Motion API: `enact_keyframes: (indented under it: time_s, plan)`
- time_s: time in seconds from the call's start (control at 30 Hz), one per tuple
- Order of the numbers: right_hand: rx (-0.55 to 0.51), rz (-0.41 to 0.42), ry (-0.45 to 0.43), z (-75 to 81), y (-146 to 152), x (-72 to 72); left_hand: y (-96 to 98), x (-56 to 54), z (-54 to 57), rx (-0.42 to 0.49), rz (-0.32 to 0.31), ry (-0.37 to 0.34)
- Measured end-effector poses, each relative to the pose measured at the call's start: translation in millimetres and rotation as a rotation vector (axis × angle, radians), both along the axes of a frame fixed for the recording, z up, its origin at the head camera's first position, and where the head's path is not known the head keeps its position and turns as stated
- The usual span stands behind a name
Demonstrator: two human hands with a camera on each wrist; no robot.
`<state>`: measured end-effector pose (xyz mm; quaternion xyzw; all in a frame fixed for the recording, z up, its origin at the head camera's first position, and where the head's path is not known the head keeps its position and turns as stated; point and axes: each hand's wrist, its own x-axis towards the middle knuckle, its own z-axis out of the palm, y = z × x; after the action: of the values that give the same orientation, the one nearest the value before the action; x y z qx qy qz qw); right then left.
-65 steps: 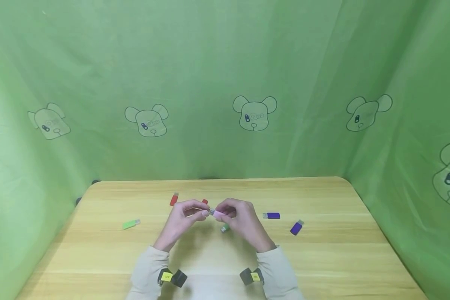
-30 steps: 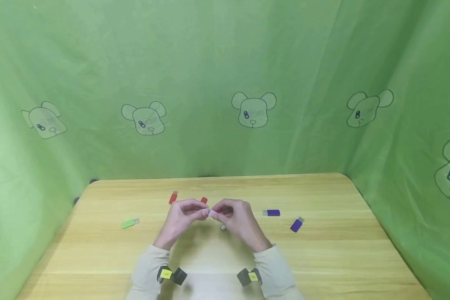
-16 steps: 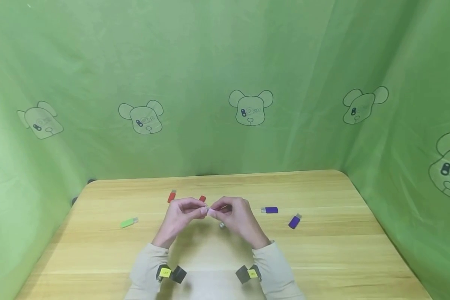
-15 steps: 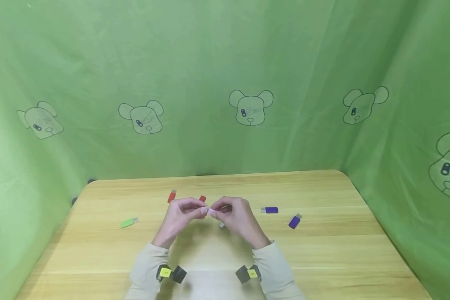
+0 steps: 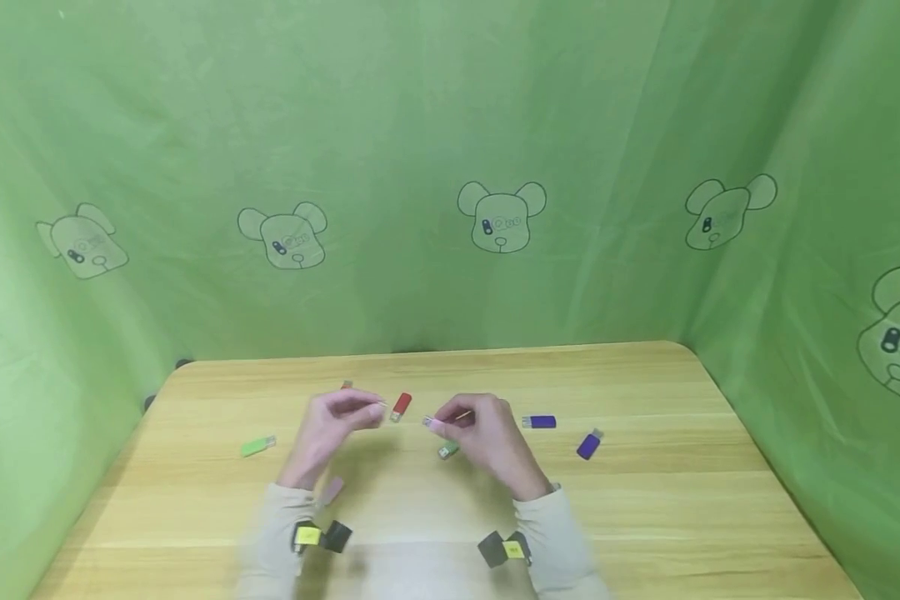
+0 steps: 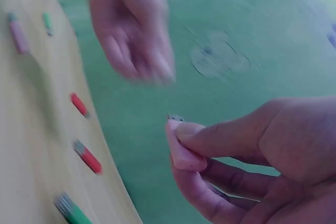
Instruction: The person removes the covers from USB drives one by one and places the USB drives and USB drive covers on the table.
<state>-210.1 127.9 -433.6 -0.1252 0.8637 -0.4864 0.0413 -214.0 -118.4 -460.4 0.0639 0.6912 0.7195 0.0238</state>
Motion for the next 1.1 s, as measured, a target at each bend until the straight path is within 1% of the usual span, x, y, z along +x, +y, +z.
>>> enact_keyframes:
  time_s: [0.07,0.1,0.17,0.23,0.3,0.37,0.43,0.57,0.67,0.73,0.9,0.97,1.1]
  plan:
    - [0.009,-0.035,-0.010,1.8,6,-1.4,-11.3,0.3,2.3,0.022,0.054,0.003]
    - [0.002,-0.039,-0.011,2.0,9,-2.5,-15.5,-0.1,3.3,0.029,0.062,0.004]
    - [-0.003,-0.023,-0.007,0.6,12,-5.4,-19.5,-1.2,5.2,0.029,0.041,-0.001]
    - [0.000,0.005,0.017,-3.2,14,-9.1,-19.3,-3.5,5.7,0.006,0.021,-0.004]
    - [0.012,0.025,0.043,-8.8,14,-12.2,-17.2,-5.1,5.0,-0.013,0.033,-0.007]
    - [0.031,0.020,0.070,-15.6,14,-16.0,-14.1,-5.9,3.5,-0.040,0.053,-0.004]
    - [0.040,-0.006,0.078,-23.1,14,-21.1,-10.8,-6.5,1.4,-0.069,0.067,-0.003]
    - [0.022,-0.070,0.044,-39.4,10,-36.8,-5.6,-7.2,-4.1,-0.123,0.071,-0.007]
    - [0.010,-0.101,0.018,-48.5,6,-53.0,-3.7,-6.8,-7.3,-0.140,0.078,-0.012]
    - [0.028,-0.119,0.019,-52.1,2,-64.6,-3.1,-7.3,-9.6,-0.155,0.078,-0.012]
    - [0.098,-0.129,0.040,-60.3,-2,-88.0,0.1,-9.4,-14.0,-0.210,0.082,0.005]
    - [0.114,-0.119,0.047,-63.8,-2,-94.0,1.6,-9.5,-15.0,-0.224,0.089,0.007]
    - [0.152,-0.111,0.032,-70.1,1,-101.2,3.3,-8.6,-17.7,-0.232,0.083,-0.023]
